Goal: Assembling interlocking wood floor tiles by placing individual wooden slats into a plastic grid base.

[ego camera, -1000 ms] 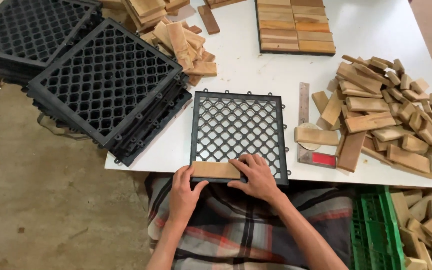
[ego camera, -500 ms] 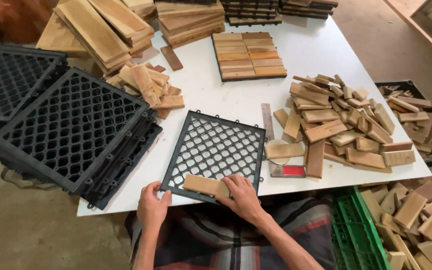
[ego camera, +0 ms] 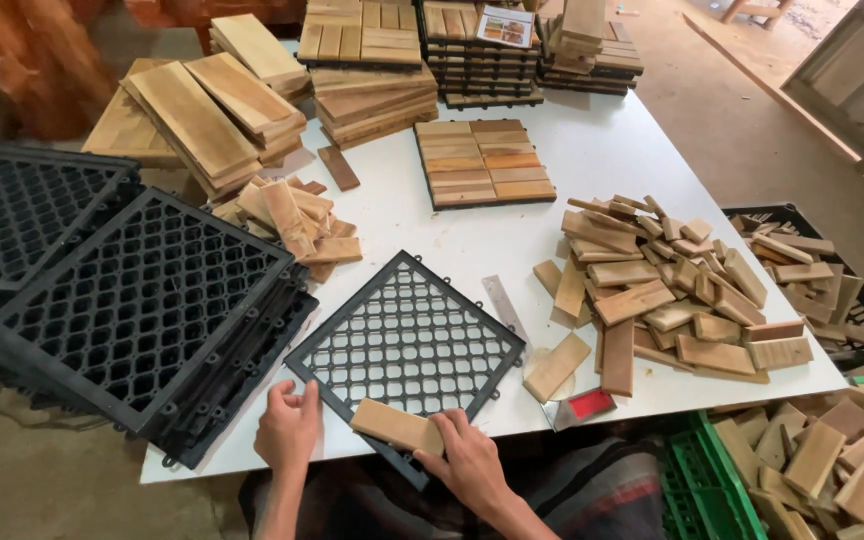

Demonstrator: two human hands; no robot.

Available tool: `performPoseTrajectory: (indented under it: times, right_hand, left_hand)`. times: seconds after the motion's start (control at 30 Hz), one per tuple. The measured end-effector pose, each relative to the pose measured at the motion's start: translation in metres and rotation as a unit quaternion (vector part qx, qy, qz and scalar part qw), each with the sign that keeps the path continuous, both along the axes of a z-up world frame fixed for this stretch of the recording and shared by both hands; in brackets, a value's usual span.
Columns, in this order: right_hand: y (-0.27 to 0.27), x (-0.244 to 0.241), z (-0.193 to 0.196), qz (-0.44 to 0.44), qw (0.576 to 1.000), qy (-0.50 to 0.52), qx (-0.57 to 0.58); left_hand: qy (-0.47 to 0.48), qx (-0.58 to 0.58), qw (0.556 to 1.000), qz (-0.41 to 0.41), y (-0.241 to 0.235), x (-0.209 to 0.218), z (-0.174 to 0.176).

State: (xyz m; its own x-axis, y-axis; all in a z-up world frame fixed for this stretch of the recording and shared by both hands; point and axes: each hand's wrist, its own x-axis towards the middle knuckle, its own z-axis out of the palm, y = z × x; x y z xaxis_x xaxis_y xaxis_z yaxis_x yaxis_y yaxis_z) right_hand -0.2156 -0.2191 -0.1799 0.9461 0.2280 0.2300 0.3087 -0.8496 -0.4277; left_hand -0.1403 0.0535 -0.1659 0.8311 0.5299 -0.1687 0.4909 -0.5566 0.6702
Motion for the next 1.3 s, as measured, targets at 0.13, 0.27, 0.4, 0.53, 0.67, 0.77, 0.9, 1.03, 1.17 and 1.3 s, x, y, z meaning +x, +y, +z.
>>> performPoseTrajectory:
  times: [0.13, 0.27, 0.4, 0.53, 0.67, 0.77, 0.9, 1.03, 1.17, 1.3]
  right_hand:
    - [0.001, 0.011, 0.009, -0.004, 0.999, 0.028, 0.027]
    - [-0.014, 0.021, 0.018, -0.014, 0.989, 0.096, 0.108]
    - [-0.046, 0.028, 0.015, -0.073, 0.984, 0.067, 0.148]
    - [-0.077, 0.027, -0.007, -0.109, 0.987, 0.036, 0.114]
    - [-0.079, 0.021, -0.019, -0.097, 0.989, 0.083, 0.080]
    - [-0.062, 0.009, -0.012, -0.084, 0.989, 0.086, 0.089]
    - [-0.057, 0.007, -0.013, -0.083, 0.985, 0.087, 0.127]
    - [-0.058, 0.006, -0.012, -0.074, 0.984, 0.072, 0.148]
    - [-0.066, 0.008, -0.010, -0.052, 0.983, 0.058, 0.165]
    - [-0.073, 0.015, -0.007, -0.064, 0.983, 0.057, 0.161]
  left_hand:
    - [-0.021, 0.043, 0.998, -0.051, -0.019, -0.015, -0.019]
    - [-0.037, 0.100, 0.992, -0.071, -0.027, -0.013, -0.032]
    - [0.010, 0.076, 0.994, -0.075, -0.024, -0.004, -0.034]
    - [0.007, 0.038, 0.998, -0.046, -0.023, -0.003, -0.045]
    - [-0.088, 0.017, 0.995, -0.032, -0.033, -0.012, -0.055]
    - [-0.131, -0.050, 0.990, -0.033, -0.040, -0.031, -0.039]
    - [-0.141, -0.230, 0.963, -0.025, -0.044, -0.047, -0.018]
    - [-0.083, -0.331, 0.940, 0.019, -0.056, -0.055, 0.043]
    - [-0.061, -0.325, 0.943, 0.051, -0.053, -0.044, 0.041]
    - [0.007, -0.277, 0.960, 0.052, -0.045, -0.037, 0.041]
